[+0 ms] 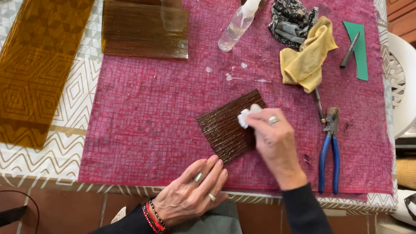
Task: Cleaning and wiping down rectangular pieces of textured brown glass using a spray bottle and cloth.
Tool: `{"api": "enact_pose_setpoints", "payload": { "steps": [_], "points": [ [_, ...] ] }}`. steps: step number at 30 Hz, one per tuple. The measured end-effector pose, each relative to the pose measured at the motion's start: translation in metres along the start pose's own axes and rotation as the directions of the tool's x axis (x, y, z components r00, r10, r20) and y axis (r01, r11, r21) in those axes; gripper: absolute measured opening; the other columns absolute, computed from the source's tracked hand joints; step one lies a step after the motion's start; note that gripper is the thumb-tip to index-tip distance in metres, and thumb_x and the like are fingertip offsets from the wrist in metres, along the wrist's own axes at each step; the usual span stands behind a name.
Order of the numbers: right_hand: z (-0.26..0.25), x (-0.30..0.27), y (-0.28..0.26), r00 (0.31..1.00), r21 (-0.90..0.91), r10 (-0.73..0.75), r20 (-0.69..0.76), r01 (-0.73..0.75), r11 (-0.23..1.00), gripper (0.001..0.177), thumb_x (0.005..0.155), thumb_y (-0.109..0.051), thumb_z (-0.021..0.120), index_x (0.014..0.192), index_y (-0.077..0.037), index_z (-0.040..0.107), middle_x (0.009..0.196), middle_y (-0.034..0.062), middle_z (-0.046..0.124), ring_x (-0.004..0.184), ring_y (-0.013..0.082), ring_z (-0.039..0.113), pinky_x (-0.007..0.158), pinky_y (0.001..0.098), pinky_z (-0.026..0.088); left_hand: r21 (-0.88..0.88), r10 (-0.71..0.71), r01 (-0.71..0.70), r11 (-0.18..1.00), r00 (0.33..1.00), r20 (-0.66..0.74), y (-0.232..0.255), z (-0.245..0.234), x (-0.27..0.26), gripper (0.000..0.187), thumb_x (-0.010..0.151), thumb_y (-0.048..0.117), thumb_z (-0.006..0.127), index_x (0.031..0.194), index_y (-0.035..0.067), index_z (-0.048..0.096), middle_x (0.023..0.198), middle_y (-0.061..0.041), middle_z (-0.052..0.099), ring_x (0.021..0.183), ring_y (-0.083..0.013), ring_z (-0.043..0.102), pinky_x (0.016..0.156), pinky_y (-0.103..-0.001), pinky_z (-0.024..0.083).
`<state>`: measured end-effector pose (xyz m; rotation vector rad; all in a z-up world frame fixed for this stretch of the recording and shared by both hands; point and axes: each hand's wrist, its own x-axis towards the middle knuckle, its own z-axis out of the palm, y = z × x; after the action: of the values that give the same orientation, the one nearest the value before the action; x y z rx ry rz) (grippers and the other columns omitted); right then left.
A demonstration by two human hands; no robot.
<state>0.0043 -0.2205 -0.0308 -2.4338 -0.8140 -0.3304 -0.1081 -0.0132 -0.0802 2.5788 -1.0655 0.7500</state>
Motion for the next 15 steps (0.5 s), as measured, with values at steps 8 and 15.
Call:
{"api": "enact_pose_setpoints", "payload": {
  "steps": [8,15],
  "points": [
    [-0.010,-0.012,-0.003,0.995,-0.012,-0.099,0.019,0.099,0.995,0.023,0.083,0.006,0.067,0.102,-0.003,0.077,0.104,0.0081,0.075,0.105,0.0274,0.069,0.091,0.0357,0.059,-0.069,-0.005,0.002,0.998,0.999,-0.049,-0.003,0.010,-0.004,0.049,0.100,0.035,0.066,0.124,-0.007,0.064,0.131,-0.026,0.067,0.129,-0.0365,0.062,0.116,-0.044,0.040],
    [-0.006,-0.033,-0.031,0.986,-0.029,-0.163,0.020,0.164,0.986,0.022,0.082,0.005,0.067,0.101,-0.001,0.076,0.105,0.0083,0.074,0.105,0.0288,0.069,0.090,0.0366,0.060,-0.098,-0.019,0.015,0.995,0.999,-0.039,0.000,0.006,-0.003,0.042,0.099,0.032,0.066,0.116,-0.006,0.062,0.131,-0.027,0.067,0.129,-0.0361,0.062,0.114,-0.044,0.042]
  ]
}}
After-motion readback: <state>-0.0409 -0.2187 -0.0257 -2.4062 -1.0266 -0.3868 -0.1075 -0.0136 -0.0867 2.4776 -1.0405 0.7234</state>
